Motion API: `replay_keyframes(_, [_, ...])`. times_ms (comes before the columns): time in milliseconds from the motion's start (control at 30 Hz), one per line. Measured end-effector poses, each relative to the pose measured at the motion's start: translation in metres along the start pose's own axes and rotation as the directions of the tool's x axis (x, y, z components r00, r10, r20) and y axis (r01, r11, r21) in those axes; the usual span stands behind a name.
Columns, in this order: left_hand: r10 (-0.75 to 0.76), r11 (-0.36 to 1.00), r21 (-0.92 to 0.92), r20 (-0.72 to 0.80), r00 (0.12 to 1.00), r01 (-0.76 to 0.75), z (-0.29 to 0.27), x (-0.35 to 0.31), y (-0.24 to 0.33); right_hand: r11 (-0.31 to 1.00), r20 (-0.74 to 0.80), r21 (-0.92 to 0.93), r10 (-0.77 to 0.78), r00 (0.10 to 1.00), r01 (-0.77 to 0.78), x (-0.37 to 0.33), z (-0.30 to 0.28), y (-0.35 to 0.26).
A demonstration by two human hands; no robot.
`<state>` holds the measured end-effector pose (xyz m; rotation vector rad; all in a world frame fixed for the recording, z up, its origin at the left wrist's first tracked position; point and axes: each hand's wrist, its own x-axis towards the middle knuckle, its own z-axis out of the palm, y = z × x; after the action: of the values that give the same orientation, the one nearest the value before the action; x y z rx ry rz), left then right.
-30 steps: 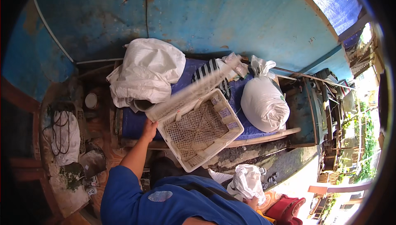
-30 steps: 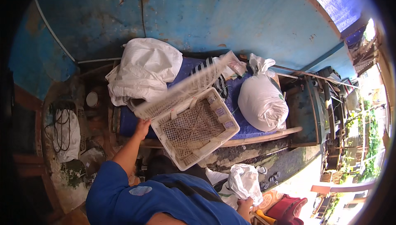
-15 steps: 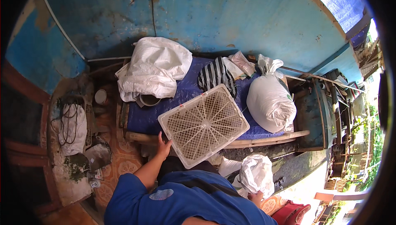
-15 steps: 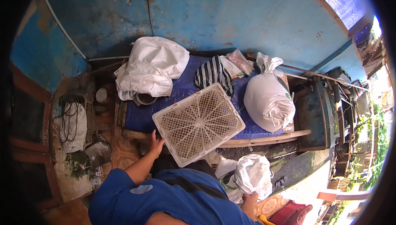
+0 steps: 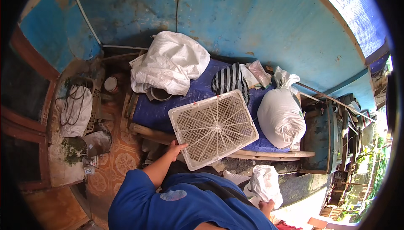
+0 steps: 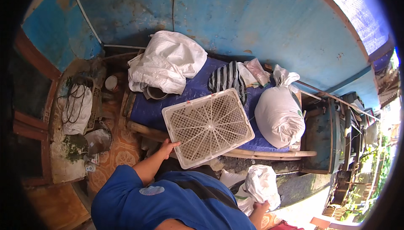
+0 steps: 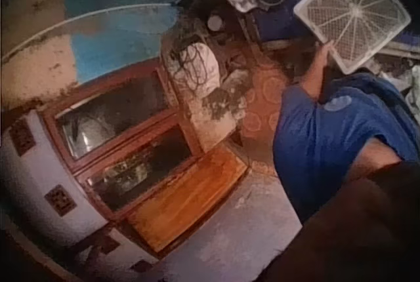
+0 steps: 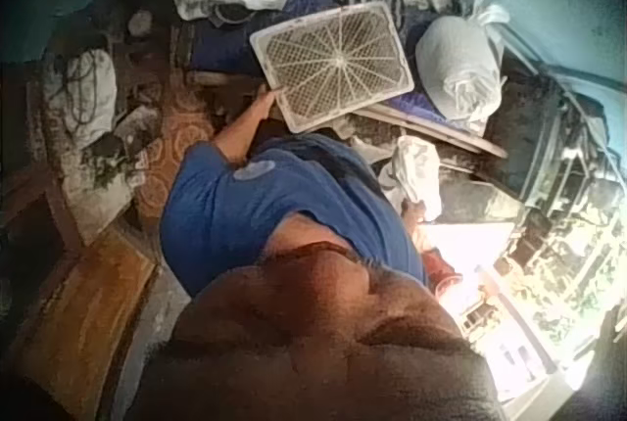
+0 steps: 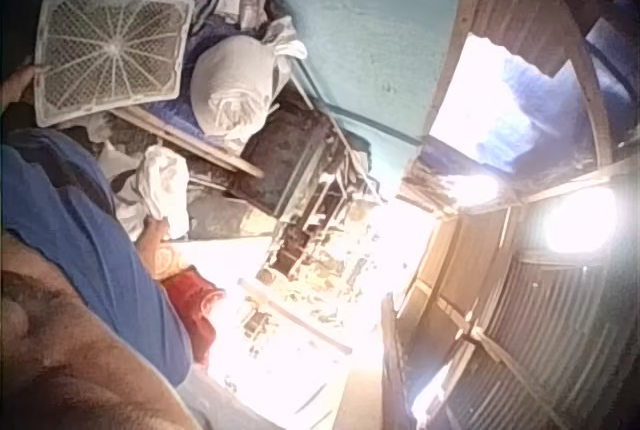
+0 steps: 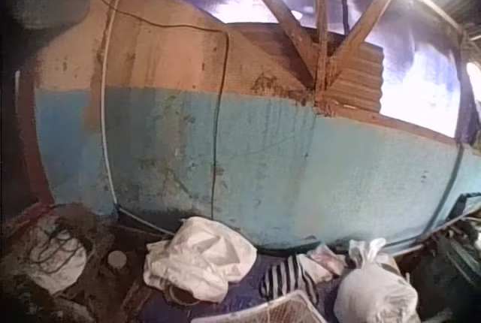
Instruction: The person organizes plastic sheets and bags in a workshop, moving items from a table to a storage area.
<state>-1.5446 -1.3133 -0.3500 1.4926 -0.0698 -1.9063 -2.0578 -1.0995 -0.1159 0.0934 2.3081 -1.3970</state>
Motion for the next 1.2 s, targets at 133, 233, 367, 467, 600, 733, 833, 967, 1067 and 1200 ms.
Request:
replay_keyframes(133, [0.035,0.997,-0.074,0.174,0.984,-0.022,0.027,-0.01,0.02,0.824,-0.019,0.509,0.298,0.955,-0.247,0.057,0.0,-0.018])
replay_keyframes(233, [0.171,0.981,-0.117,0.108,0.979,-0.158,0.046,-0.001,0.023,0.854,-0.01,0.448,0.301,0.954,-0.265,0.057,0.017,-0.023])
replay_keyframes(367, [0.195,0.978,-0.091,0.06,0.979,-0.189,0.058,-0.012,0.042,0.931,0.293,-0.319,-0.08,0.953,0.177,0.055,0.01,-0.009])
replay_keyframes(467, [0.201,0.972,-0.129,0.042,0.979,-0.194,0.052,-0.022,0.05,-0.475,0.901,-0.432,-0.256,0.349,0.767,0.055,-0.013,0.002])
replay_keyframes(600, [0.197,0.941,-0.292,0.068,0.978,-0.17,0.025,-0.06,0.066,-0.139,0.692,-0.669,-0.474,0.544,0.73,0.044,0.002,0.009])
replay_keyframes(733, [0.217,0.878,-0.433,-0.022,0.976,-0.205,-0.015,-0.095,0.081,-0.278,0.902,-0.42,-0.019,0.432,0.864,0.044,0.046,0.002])
replay_keyframes(833, [0.273,0.797,-0.531,-0.108,0.956,-0.287,-0.048,-0.116,0.092,0.103,0.766,-0.628,-0.096,0.636,0.772,0.039,0.132,-0.001])
replay_keyframes(967, [0.372,0.643,-0.646,-0.207,0.905,-0.412,-0.104,-0.127,0.096,0.229,0.769,-0.603,-0.089,0.634,0.764,0.015,0.215,-0.009])
replay_keyframes(1067, [0.433,0.519,-0.678,-0.316,0.844,-0.52,-0.143,-0.135,0.113,0.249,0.777,-0.587,-0.096,0.622,0.771,-0.01,0.253,-0.015])
replay_keyframes(1200, [0.358,0.369,-0.647,-0.563,0.745,-0.667,-0.216,-0.14,0.134,0.259,0.773,-0.587,-0.104,0.626,0.767,-0.043,0.282,-0.024])
